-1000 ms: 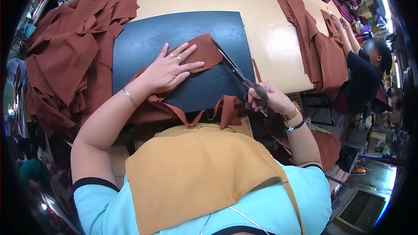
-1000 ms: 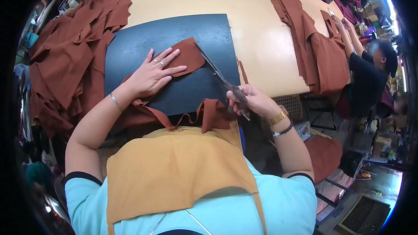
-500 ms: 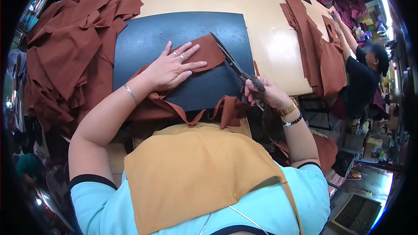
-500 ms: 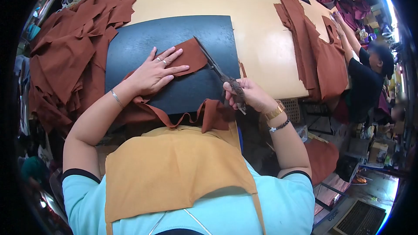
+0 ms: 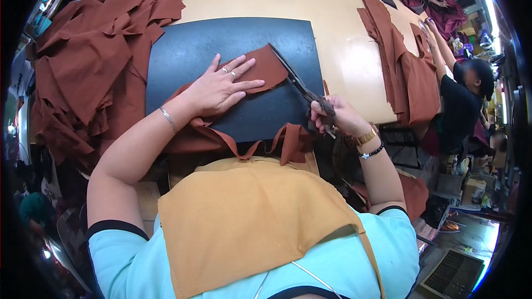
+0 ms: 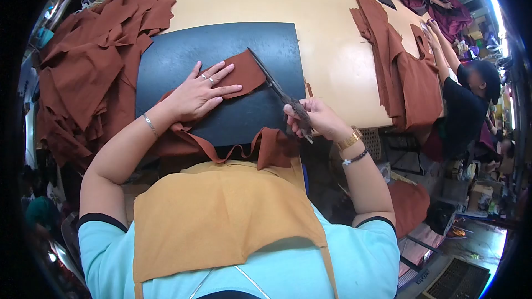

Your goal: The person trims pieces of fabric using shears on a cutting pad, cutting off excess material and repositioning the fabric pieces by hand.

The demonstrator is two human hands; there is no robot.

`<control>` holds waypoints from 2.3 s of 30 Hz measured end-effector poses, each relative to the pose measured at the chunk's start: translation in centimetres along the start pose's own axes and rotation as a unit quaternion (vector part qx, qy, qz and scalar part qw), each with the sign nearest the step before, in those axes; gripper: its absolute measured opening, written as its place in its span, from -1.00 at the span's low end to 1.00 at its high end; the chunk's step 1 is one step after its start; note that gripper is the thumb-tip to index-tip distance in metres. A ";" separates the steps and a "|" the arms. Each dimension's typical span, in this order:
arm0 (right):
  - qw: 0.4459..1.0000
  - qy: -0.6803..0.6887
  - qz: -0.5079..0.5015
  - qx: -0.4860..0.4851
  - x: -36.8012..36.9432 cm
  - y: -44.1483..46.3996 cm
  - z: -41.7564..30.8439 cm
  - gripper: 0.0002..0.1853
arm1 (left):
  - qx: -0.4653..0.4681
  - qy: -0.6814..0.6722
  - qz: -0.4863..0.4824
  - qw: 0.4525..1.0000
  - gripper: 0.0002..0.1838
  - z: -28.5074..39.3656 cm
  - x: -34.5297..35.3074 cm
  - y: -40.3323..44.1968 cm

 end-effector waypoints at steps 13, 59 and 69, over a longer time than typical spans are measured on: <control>0.967 0.107 0.133 -0.191 -5.9 1.2 2.7 -0.76 | 0.000 -0.014 0.008 1.000 -0.51 0.1 0.1 0.0; 0.902 -0.023 0.365 -0.228 -11.9 2.2 5.4 -0.75 | 0.340 -0.574 0.089 0.740 -0.74 18.7 -16.9 -5.0; 0.733 -0.439 0.508 -0.109 -17.6 -1.3 4.1 -0.63 | 0.457 -0.566 0.098 0.679 -0.85 17.2 -19.6 -3.9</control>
Point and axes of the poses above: each hand's wrist, its own y-axis towards the middle knuckle, its own x-axis out of the palm, z = x × y, the point moved 3 cm from there along y, towards the middle knuckle, and after that the axes turned 6 degrees about z, right-handed, at the moved point
